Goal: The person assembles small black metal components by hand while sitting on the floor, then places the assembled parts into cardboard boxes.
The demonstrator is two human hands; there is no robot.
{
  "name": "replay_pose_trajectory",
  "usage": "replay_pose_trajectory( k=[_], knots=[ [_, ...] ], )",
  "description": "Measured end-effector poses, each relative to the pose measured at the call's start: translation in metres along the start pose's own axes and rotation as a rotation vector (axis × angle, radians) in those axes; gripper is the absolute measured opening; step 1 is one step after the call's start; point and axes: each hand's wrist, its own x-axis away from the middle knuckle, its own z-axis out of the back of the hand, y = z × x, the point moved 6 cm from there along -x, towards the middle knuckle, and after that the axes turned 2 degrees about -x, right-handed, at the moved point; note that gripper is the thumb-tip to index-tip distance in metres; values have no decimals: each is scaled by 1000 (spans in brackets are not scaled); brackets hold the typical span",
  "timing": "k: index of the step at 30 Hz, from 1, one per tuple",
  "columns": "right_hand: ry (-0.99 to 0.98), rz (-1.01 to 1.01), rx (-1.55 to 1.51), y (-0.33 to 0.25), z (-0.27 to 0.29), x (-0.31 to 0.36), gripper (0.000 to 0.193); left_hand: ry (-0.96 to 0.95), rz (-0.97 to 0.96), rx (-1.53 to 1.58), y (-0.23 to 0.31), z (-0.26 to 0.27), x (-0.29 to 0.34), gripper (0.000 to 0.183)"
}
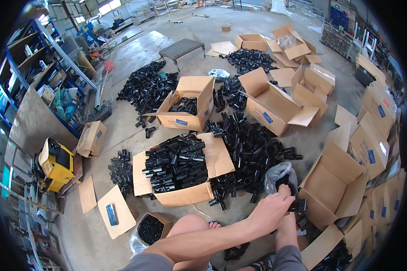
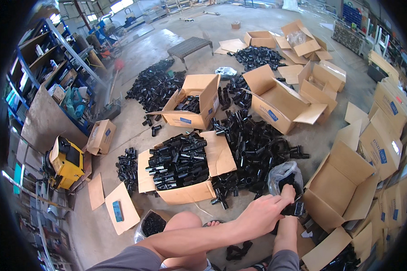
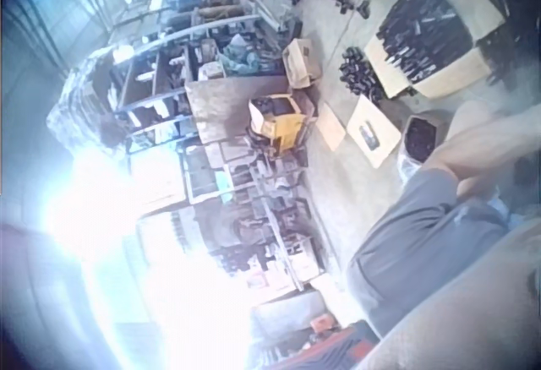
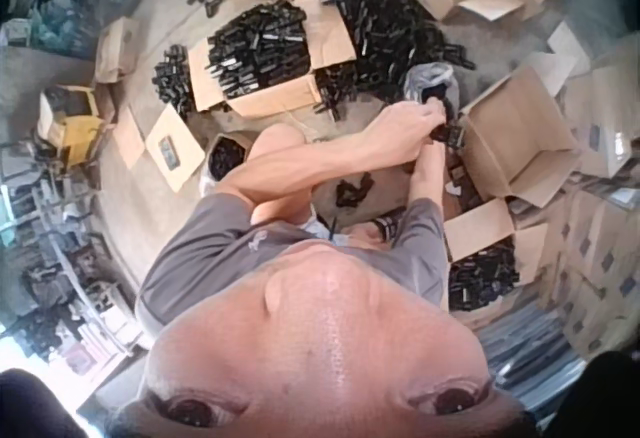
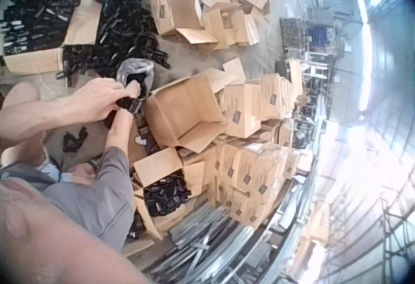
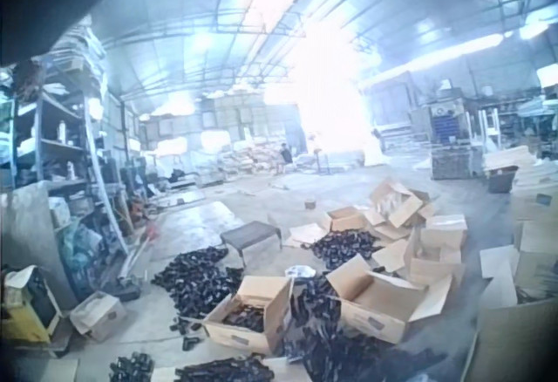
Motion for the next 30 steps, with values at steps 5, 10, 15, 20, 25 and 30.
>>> replay_pose_trajectory(
  k=[5,10,15,20,25,30],
  knots=[
    [0,5,13,-2,7,-5,22,-73,-14,-24,7,-1,3,40],
    [4,39,28,-17,15,-11,22,-44,-20,-58,5,2,7,45],
    [10,51,37,-9,17,-10,22,2,-71,-21,9,-2,9,54],
    [12,47,50,-3,17,-7,22,-69,-1,-74,3,-1,14,53],
    [26,52,59,9,18,-3,21,14,-83,-90,-3,1,14,50],
    [97,117,10,33,30,-8,21,15,-43,-111,3,9,9,40]
  ],
)
